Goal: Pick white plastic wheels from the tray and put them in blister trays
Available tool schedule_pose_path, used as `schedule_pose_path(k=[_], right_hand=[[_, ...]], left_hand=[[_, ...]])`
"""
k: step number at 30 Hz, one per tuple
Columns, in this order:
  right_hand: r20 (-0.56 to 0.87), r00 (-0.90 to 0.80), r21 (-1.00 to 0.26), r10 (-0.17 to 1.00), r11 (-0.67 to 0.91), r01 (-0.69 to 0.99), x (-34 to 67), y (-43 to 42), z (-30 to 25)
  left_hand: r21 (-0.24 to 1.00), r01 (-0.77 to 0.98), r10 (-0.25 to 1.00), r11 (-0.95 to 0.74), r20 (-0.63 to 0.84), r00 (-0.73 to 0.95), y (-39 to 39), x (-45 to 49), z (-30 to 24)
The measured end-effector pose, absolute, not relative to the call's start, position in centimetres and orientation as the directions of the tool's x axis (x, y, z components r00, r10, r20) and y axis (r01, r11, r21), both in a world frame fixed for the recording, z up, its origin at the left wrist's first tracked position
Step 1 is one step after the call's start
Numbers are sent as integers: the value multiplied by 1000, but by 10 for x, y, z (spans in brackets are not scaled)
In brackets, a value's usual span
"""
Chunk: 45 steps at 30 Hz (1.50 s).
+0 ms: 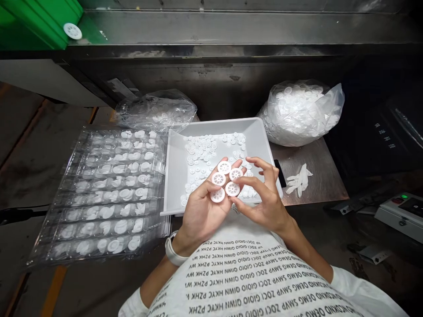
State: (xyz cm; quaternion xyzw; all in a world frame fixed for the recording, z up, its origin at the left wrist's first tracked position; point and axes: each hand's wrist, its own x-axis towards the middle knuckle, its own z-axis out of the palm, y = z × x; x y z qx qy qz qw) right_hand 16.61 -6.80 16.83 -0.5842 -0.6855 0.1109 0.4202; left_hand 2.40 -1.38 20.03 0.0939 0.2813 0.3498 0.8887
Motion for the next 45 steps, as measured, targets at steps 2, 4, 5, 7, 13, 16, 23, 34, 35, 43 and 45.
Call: schedule_pose_path(k=[2, 4, 5, 7, 13, 16, 23, 34, 35, 43, 45], right_hand=[[445, 39, -651, 895, 293, 700, 166, -68, 169], [435, 42, -669, 899, 292, 684, 165, -68, 169], [431, 45, -678, 901, 290, 676, 165, -68, 170], [421, 56, -694, 906, 281, 663, 164, -68, 170], [410, 83, -718, 908, 265, 643, 165, -69, 167], [407, 99, -718, 908, 251, 649, 164, -69, 166], [407, 110, -722, 907, 245, 647, 162, -66, 164], [113, 402, -992, 909, 127, -8, 142, -50, 152], [28, 404, -977, 914, 111, -183, 138, -43, 151], [-227, 205, -632, 952, 16, -775, 138, -4, 170], [-220, 138, -529, 966, 1, -849, 141, -7, 173]], left_hand=[[368, -562, 671, 741, -434, 602, -15, 25, 201], [372, -560, 672, 740, -420, 610, -15, 25, 201], [375, -559, 673, 739, -412, 614, -15, 24, 201], [384, -556, 676, 737, -402, 618, -16, 24, 201], [414, -541, 681, 732, -428, 594, -16, 23, 204], [415, -531, 674, 739, -435, 598, -16, 23, 206], [401, -550, 680, 733, -399, 615, -17, 23, 202], [744, -474, 869, 470, -296, 396, -23, 43, 186], [855, -387, 910, 345, -204, 360, -25, 51, 183], [972, -165, 920, -168, 215, 329, -19, 73, 190], [955, -251, 944, -158, 220, 246, -21, 71, 192]])
